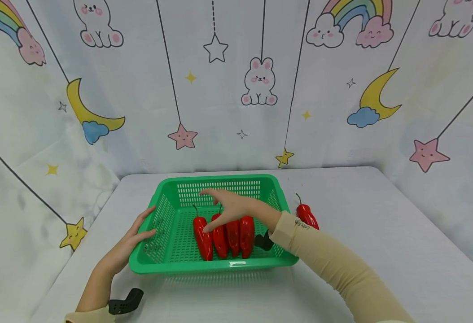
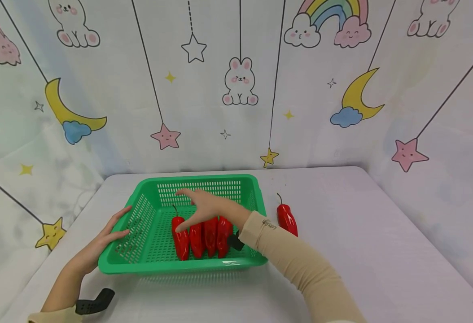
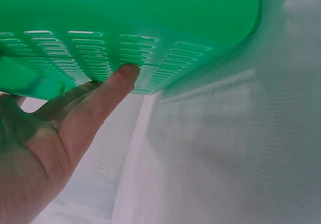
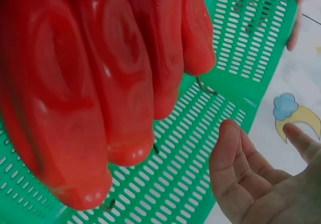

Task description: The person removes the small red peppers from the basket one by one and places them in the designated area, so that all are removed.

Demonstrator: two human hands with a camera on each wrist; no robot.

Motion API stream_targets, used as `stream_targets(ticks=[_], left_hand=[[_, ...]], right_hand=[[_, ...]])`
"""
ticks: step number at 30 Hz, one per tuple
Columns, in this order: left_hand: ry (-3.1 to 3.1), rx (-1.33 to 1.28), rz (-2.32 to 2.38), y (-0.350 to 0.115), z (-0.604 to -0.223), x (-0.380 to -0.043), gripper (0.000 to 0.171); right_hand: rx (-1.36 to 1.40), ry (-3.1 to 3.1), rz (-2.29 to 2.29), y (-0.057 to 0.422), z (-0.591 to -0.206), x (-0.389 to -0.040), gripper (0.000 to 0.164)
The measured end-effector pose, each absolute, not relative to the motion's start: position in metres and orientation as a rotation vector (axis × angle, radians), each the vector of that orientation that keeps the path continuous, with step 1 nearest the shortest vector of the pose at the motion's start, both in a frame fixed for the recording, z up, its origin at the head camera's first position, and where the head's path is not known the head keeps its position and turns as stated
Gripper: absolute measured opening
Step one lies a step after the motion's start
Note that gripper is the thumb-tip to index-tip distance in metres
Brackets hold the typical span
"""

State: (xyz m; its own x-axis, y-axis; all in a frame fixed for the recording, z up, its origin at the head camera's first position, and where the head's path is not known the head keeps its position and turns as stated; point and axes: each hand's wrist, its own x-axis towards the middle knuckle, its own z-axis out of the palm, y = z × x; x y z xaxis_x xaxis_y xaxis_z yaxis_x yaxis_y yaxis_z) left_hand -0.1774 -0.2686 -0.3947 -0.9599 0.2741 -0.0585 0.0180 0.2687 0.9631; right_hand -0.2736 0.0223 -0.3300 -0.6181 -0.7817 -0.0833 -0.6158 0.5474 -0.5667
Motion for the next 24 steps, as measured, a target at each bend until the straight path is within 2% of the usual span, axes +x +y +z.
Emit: stream_targets(ticks=[24], left_hand=[[2.288,0.252,1.787,-0.268,-0.393,-0.177,0.065]], right_hand=[[-1.125,2.462,-0.459,0.006,-0.348,-0.265,0.091]])
